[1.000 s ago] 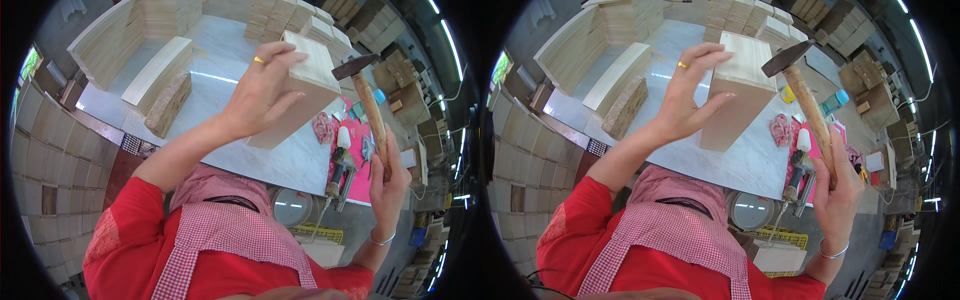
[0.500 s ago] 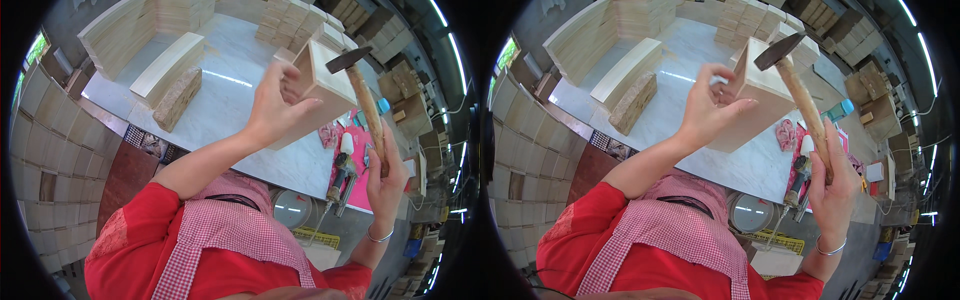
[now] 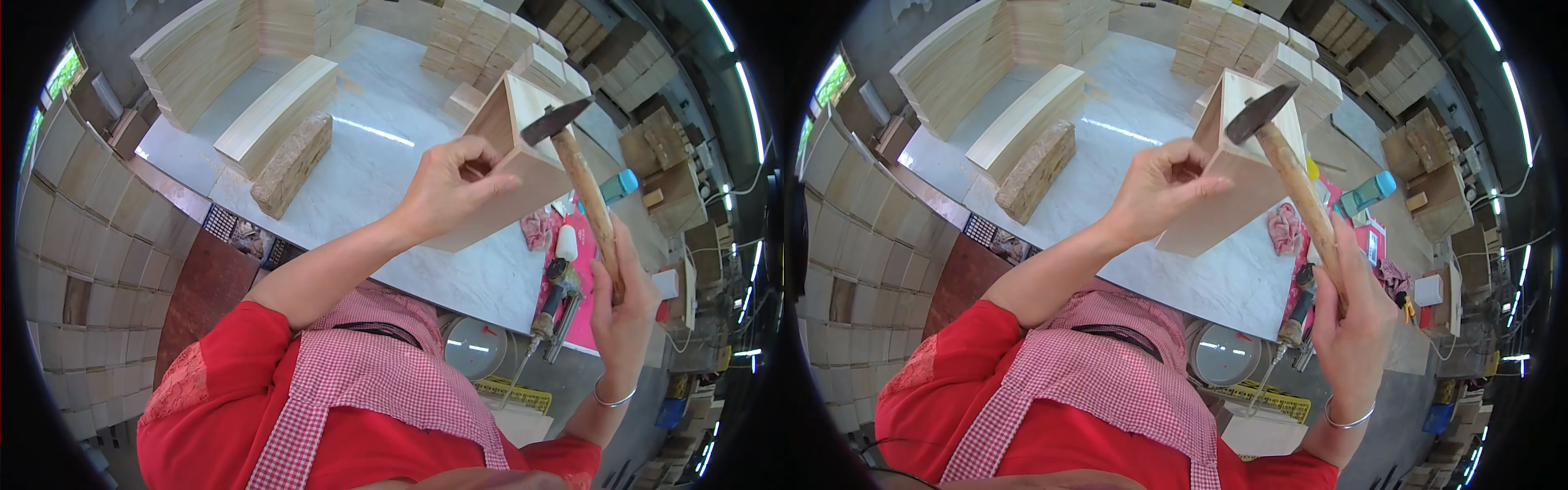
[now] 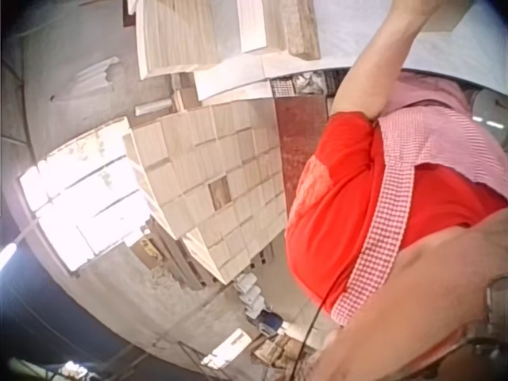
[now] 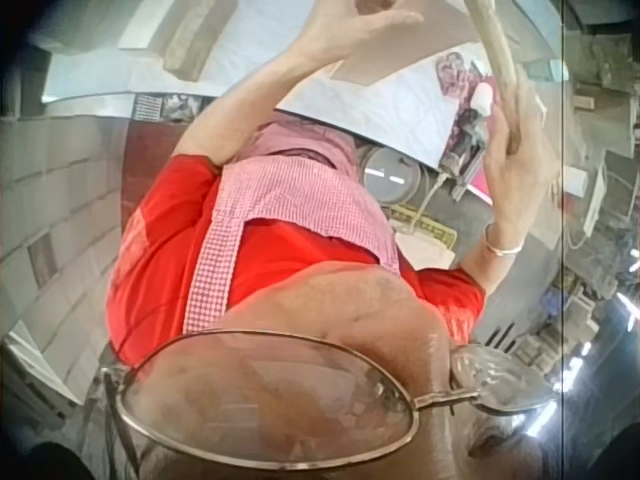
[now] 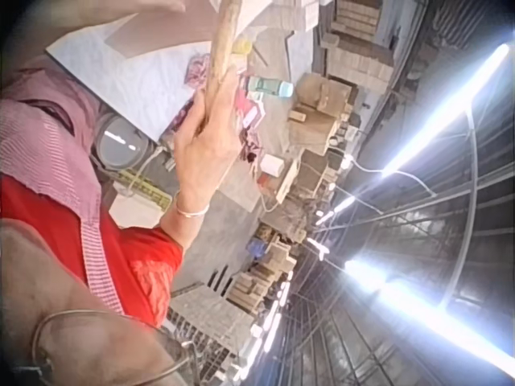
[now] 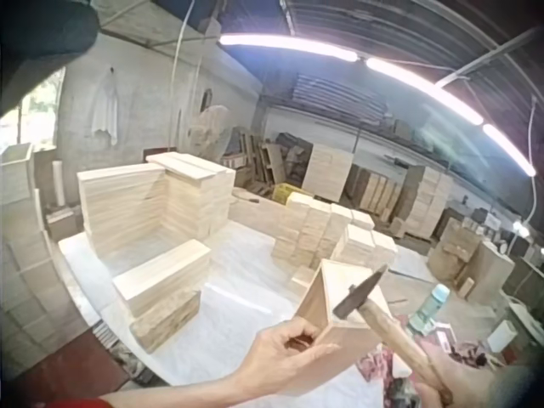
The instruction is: Assembling small wooden boxes using wood glue, a pneumatic nail gun, and a hammer.
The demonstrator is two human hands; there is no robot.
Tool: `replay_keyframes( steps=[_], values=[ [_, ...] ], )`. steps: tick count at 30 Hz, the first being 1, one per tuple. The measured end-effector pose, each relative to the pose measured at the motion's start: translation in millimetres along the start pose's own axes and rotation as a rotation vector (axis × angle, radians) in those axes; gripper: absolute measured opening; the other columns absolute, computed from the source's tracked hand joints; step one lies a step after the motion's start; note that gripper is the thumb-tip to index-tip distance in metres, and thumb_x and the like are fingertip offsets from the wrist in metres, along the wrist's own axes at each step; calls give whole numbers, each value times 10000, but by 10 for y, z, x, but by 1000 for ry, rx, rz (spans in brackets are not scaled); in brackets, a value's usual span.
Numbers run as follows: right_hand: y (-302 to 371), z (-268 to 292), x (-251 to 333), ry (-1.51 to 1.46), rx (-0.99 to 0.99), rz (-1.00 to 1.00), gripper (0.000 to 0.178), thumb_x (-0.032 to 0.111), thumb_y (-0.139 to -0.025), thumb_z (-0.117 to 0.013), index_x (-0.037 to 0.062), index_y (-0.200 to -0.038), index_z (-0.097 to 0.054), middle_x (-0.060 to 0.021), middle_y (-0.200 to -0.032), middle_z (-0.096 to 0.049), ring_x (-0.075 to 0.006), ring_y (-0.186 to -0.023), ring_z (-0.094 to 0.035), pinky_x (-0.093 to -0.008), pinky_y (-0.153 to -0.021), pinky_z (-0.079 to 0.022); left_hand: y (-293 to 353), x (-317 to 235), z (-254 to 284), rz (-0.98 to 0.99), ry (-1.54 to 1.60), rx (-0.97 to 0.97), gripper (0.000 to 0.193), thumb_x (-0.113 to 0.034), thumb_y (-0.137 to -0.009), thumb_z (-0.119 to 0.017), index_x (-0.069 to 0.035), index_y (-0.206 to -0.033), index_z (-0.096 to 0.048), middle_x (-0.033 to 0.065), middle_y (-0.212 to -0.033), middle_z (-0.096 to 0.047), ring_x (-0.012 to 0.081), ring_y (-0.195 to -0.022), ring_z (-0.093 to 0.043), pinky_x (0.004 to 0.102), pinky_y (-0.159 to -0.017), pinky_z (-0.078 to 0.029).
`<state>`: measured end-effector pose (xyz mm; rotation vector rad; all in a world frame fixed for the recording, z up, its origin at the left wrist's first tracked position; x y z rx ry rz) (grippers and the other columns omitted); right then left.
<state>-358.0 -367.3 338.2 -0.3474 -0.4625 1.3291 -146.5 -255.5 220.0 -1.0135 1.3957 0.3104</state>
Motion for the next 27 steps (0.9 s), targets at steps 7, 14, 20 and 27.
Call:
replay_keyframes(
  steps=[7, 14, 20, 27],
  values=[
    [484, -94, -905, -209, -251, -477, 141, 126, -976, -618, 19, -1066, -599, -31, -702, -461, -93, -622, -415, -286, -555, -378, 224, 311, 60, 59, -380, 301, 261, -172, -859, -728, 34, -1005, -663, 203, -902, -697, 310, -827, -682, 394, -743, -526],
    [1932, -660, -2748, 105, -326, -866, 318, 314, -956, -641, -3, -948, -638, -140, -734, -585, -231, -683, -573, -381, -635, -456, 116, 40, -119, -337, -1081, 1012, 107, -71, -800, -627, -24, -886, -670, 173, -856, -689, 356, -877, -679, 474, -749, -523],
    [2893, -1026, -3366, 415, -92, -1178, 330, 309, -905, -661, 3, -1028, -673, -258, -920, -690, -450, -936, -659, -506, -794, -518, 190, 605, 376, -234, -1417, 1072, 125, -44, -783, -622, -59, -906, -643, 116, -892, -668, 321, -925, -658, 439, -837, -512],
    [2472, -1115, -3599, 262, -165, -667, 433, 253, -959, -609, 30, -1330, -601, -219, -1161, -683, -365, -1021, -675, -418, -862, -546, 646, 625, 1007, -101, -1011, -20, 478, -85, -775, -672, -37, -1245, -600, 210, -1276, -562, 401, -1216, -522, 460, -1043, -435]
  ],
)
Point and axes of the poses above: each hand's wrist, its own y-axis away from the middle knuckle, its own z-axis out of the back of the hand, x = y × z, the point moved 3 cm from there along -y, towards the middle knuckle
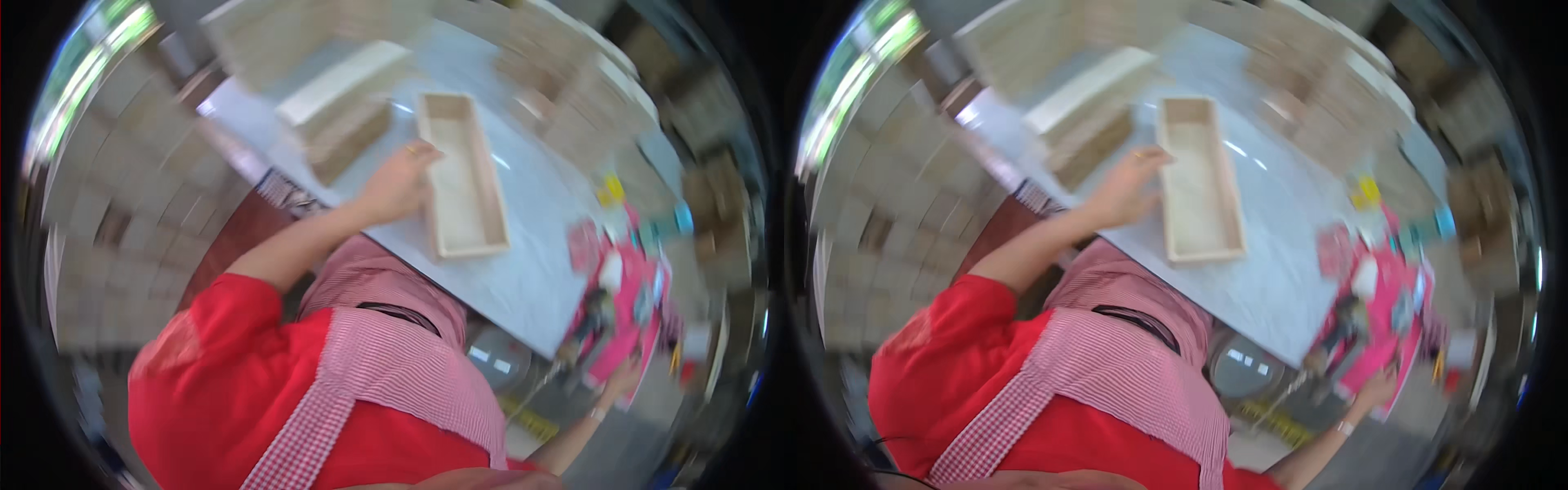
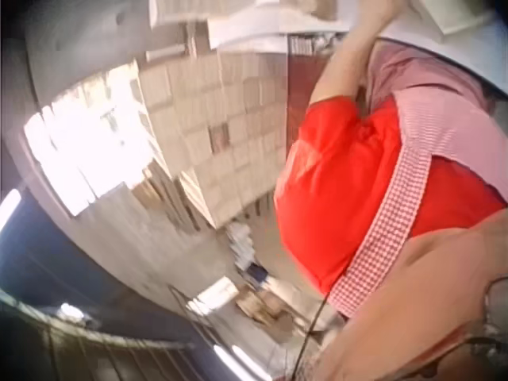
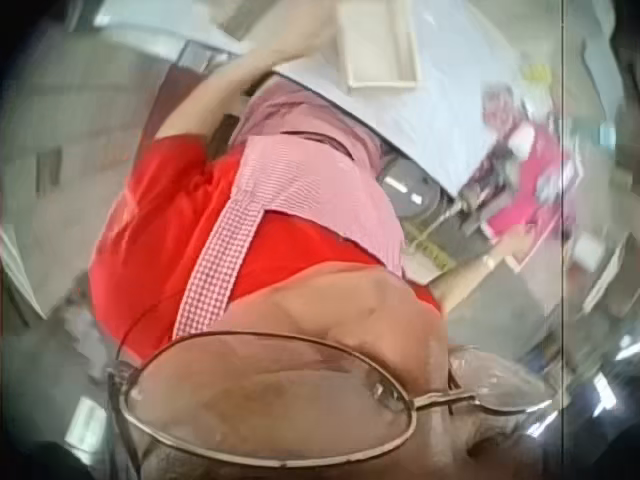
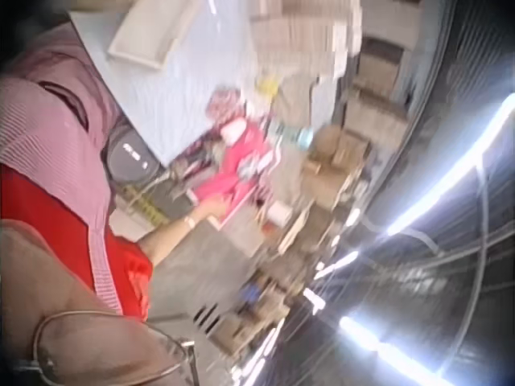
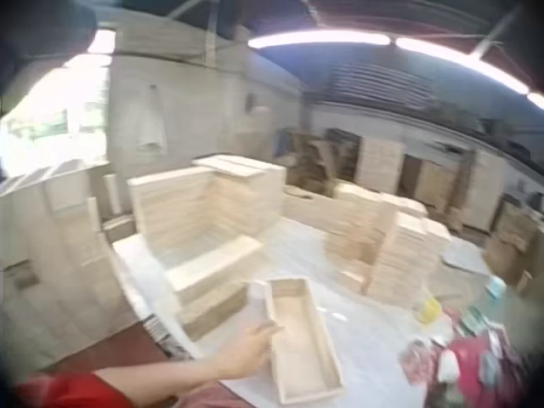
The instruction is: Assembling small wooden boxes using wood glue, a pneumatic nail gun, and a hammer.
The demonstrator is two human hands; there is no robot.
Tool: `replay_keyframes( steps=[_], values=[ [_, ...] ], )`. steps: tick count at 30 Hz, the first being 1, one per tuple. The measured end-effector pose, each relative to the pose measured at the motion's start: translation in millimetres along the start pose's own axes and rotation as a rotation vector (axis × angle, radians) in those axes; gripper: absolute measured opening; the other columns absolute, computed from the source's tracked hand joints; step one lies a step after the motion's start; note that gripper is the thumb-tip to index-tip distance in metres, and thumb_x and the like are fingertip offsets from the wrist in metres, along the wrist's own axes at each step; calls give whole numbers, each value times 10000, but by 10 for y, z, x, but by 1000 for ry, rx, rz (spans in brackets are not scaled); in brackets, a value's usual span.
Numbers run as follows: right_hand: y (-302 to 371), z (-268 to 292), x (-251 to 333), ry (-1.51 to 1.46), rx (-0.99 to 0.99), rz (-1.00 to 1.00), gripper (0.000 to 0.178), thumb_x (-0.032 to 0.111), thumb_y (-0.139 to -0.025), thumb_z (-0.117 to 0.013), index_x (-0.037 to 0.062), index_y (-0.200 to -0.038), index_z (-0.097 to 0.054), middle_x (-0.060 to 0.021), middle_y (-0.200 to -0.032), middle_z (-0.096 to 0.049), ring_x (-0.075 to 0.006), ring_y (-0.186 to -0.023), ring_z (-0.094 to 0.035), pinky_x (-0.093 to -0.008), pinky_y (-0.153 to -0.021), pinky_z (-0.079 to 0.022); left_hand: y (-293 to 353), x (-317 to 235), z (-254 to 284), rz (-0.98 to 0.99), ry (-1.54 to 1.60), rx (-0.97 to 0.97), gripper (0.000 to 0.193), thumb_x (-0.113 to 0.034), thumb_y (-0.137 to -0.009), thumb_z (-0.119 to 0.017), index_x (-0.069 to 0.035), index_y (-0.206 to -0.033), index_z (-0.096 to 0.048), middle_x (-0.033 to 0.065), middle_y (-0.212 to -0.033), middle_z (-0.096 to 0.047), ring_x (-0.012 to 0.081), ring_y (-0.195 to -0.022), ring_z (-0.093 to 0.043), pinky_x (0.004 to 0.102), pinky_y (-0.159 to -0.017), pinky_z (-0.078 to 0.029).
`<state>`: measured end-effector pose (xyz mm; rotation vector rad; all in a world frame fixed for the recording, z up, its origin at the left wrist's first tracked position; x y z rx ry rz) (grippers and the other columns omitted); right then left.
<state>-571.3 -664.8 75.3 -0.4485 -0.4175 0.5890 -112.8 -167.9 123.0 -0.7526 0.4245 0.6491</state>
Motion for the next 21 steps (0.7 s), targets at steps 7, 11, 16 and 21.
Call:
replay_keyframes(
  steps=[7, 11, 16, 21],
  values=[
    [-145, -653, 3141, -607, 555, 477, 418, 326, -1014, -555, -72, -1097, -650, -164, -987, -694, -245, -895, -694, -345, -715, -532, 677, -98, -858, 634, 706, -20, 484, -333, -853, -731, 54, -1112, -599, 154, -874, -695, 243, -774, -678, 384, -705, -559],
    [80, -870, 3947, -547, 1184, 416, 447, 323, -1004, -527, -88, -882, -654, -121, -702, -657, -178, -568, -659, -304, -464, -454, 596, -252, -1052, 732, 421, 42, 760, -443, -779, -757, 60, -1287, -500, 246, -1195, -590, 361, -1099, -600, 420, -955, -491],
    [168, -757, 4082, -721, 1103, 493, 463, 252, -989, -481, -87, -714, -637, -105, -531, -586, -201, -441, -607, -316, -415, -432, 608, -528, -660, 815, 635, 21, 893, -350, -791, -699, -6, -1508, -293, 226, -1474, -342, 360, -1383, -361, 402, -1144, -330],
    [338, -104, 4272, -707, 902, 476, 482, 308, -1025, -455, -106, -868, -645, -146, -637, -638, -199, -520, -632, -323, -455, -450, 507, -747, -85, 628, 822, -151, 856, -190, -781, -618, -66, -1552, -268, 187, -1485, -317, 333, -1418, -318, 370, -1166, -306]
  ],
)
Point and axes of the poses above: each hand's wrist, its own y-axis away from the middle knuckle, its own z-axis out of the back of the hand, x = y × z, the point moved 3 cm from there along -y, towards the middle knuckle
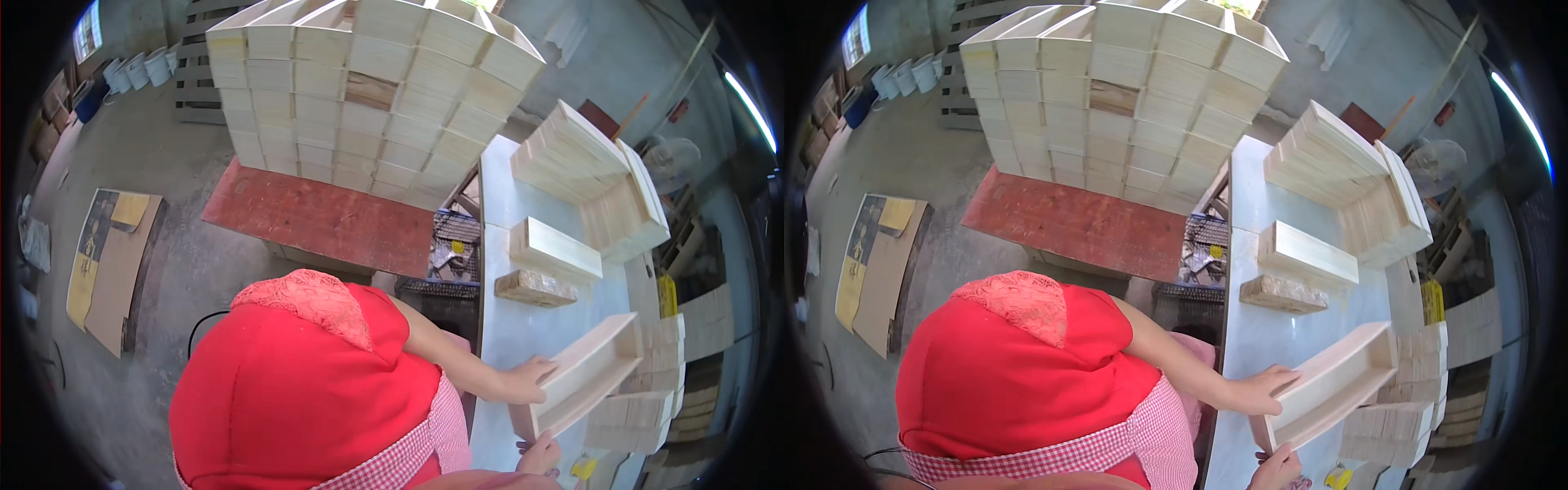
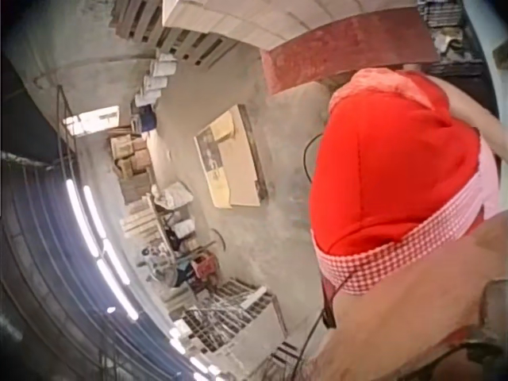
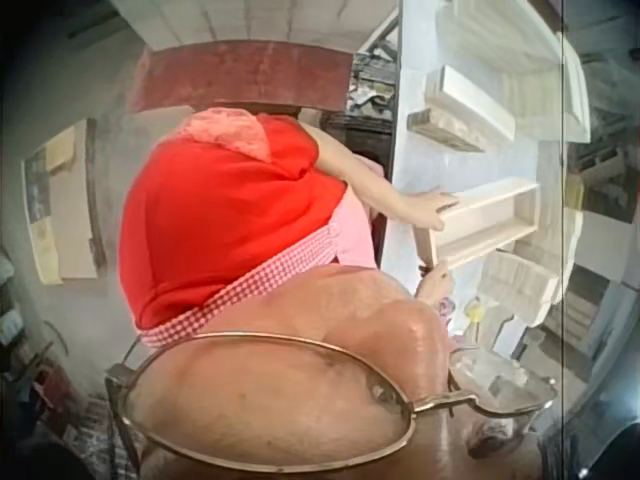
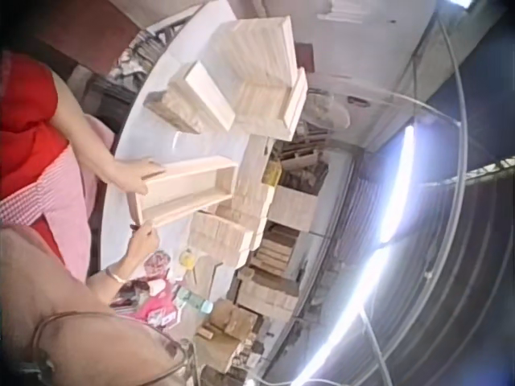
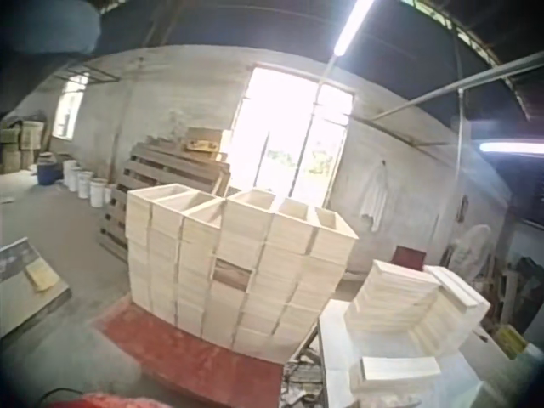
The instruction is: Assembling small wooden boxes using wood glue, a pneumatic nail gun, and a hammer.
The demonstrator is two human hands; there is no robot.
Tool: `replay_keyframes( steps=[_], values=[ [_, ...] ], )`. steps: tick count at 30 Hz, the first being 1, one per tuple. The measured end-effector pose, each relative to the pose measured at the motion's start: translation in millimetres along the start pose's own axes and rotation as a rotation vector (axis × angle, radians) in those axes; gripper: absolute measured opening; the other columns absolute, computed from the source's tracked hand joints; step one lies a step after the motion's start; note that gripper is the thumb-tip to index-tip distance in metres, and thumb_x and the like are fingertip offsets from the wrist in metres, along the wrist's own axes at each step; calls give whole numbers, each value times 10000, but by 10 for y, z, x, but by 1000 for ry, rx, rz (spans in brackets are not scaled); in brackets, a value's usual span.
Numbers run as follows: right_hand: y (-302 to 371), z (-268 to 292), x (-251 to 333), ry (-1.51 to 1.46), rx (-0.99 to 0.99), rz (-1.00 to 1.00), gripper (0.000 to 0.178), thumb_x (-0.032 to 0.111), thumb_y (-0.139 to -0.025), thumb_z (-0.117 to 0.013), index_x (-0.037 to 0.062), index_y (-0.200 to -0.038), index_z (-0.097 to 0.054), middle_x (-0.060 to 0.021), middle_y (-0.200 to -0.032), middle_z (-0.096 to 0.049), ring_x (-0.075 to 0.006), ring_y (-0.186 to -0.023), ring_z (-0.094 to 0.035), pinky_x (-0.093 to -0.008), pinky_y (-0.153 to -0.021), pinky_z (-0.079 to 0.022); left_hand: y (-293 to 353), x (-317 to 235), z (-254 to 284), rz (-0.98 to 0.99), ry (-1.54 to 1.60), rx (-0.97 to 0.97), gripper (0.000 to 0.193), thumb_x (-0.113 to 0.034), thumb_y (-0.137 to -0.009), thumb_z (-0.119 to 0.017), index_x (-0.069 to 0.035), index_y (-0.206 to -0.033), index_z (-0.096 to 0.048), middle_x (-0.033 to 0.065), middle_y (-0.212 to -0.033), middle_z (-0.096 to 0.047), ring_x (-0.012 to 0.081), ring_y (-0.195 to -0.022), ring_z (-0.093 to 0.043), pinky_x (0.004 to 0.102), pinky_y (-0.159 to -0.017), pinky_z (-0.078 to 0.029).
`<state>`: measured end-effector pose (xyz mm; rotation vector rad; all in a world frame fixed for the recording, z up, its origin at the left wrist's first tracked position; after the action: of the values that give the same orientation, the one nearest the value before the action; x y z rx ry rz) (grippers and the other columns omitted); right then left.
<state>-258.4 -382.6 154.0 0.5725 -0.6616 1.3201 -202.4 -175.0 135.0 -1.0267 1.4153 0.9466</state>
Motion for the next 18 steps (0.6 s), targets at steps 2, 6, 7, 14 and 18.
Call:
replay_keyframes(
  steps=[2, 6, 7, 14, 18],
  values=[
    [-31, -134, 417, 41, -29, 74, 485, 311, -1031, -447, -105, -891, -650, -145, -661, -644, -196, -553, -643, -326, -476, -458, 43, -215, 301, -309, 19, -175, 783, -114, -789, -599, -58, -1526, -339, 159, -1495, -332, 291, -1415, -336, 358, -1160, -311],
    [43, -509, 1422, -232, -95, 624, 451, 315, -1069, -403, -64, -1187, -618, -109, -838, -640, -160, -632, -598, -289, -578, -457, 436, -914, 1414, -634, 273, -252, 644, -27, -830, -549, -53, -1467, -456, 81, -1444, -483, 198, -1310, -478, 330, -1092, -387],
    [45, -596, 1567, -242, -74, 643, 451, 315, -1069, -403, -64, -1187, -618, -109, -838, -640, -160, -632, -598, -289, -578, -457, 734, -1120, 1731, -567, 429, -299, 625, -24, -842, -566, -64, -1459, -472, 52, -1387, -555, 172, -1235, -548, 317, -1046, -436],
    [-341, -1131, 1491, -222, 122, 624, 426, 272, -1067, -444, -20, -1361, -546, -91, -909, -632, -99, -613, -572, -241, -562, -434, 2629, -2258, 3633, -1216, 79, -1157, 436, -105, -892, -608, 8, -1310, -554, 115, -1041, -671, 175, -917, -670, 344, -855, -542],
    [-534, -1418, 1249, -245, 228, 556, 415, 263, -1060, -475, -23, -1352, -550, -84, -888, -621, -81, -591, -561, -221, -537, -438, 3189, -2621, 4943, -1195, -158, -1318, 513, -219, -809, -693, -10, -1271, -611, 143, -1139, -663, 246, -1021, -634, 351, -952, -493]
  ],
)
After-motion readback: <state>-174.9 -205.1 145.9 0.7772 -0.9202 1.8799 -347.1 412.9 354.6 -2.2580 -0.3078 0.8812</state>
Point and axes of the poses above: each hand's wrist, its own y-axis away from the middle knuckle, its own z-axis out of the back of the hand, x = y × z, the point moved 3 cm from there along -y, towards the middle knuckle
